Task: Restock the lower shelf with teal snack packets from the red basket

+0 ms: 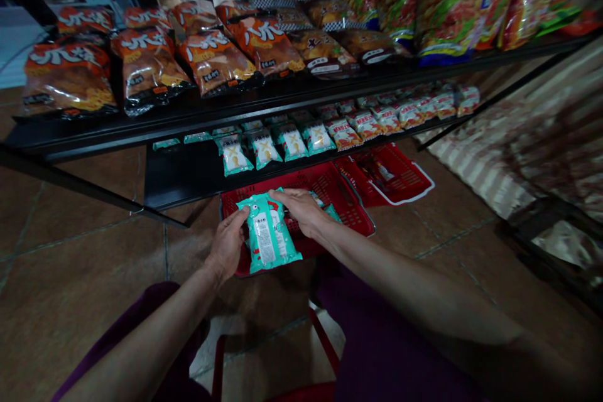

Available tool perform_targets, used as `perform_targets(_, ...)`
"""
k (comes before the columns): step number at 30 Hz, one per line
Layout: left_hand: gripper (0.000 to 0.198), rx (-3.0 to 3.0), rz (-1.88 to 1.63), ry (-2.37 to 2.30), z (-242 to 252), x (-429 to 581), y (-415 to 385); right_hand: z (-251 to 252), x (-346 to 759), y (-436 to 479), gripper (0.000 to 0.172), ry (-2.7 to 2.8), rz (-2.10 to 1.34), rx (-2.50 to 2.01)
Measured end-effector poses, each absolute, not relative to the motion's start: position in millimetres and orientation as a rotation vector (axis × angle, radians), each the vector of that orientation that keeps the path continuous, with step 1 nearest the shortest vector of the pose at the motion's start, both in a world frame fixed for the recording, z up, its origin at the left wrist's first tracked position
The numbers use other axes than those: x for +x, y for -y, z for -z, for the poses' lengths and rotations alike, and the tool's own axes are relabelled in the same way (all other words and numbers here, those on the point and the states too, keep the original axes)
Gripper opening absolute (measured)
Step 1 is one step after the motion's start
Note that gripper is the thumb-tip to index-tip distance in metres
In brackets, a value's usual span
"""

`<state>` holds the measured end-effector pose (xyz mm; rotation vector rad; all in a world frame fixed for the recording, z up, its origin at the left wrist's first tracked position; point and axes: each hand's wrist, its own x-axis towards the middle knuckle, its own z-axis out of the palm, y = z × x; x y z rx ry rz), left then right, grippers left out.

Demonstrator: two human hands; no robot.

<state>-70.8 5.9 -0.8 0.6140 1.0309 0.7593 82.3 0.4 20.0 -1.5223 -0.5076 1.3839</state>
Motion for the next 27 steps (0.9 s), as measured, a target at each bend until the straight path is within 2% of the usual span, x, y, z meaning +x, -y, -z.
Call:
perform_targets(4, 0.039, 0.636, -0.783, -1.094, 3.6, -71.1, -7.5, -17.2, 82.5, -1.5, 0.031, 0.538, -1.411, -1.506)
perform_targets(8, 0.032, 0.543, -0.82, -1.161, 0.0, -73.2, -14.0, -18.4, 81.3, 0.6, 0.035, 0.505, -1.617, -1.525)
perform_targets(15, 0.02, 0.409, -0.893, -1.225, -4.6, -81.7, -28.8, -18.4, 79.6, 12.3, 0.029, 0.627, -1.894, -1.37)
perform_targets(27, 0.019, 0.401, -0.939, -1.193, -8.7, -81.1, -29.3, -13.6, 80.8, 13.4, 0.019, 0.578, -1.838, -1.419)
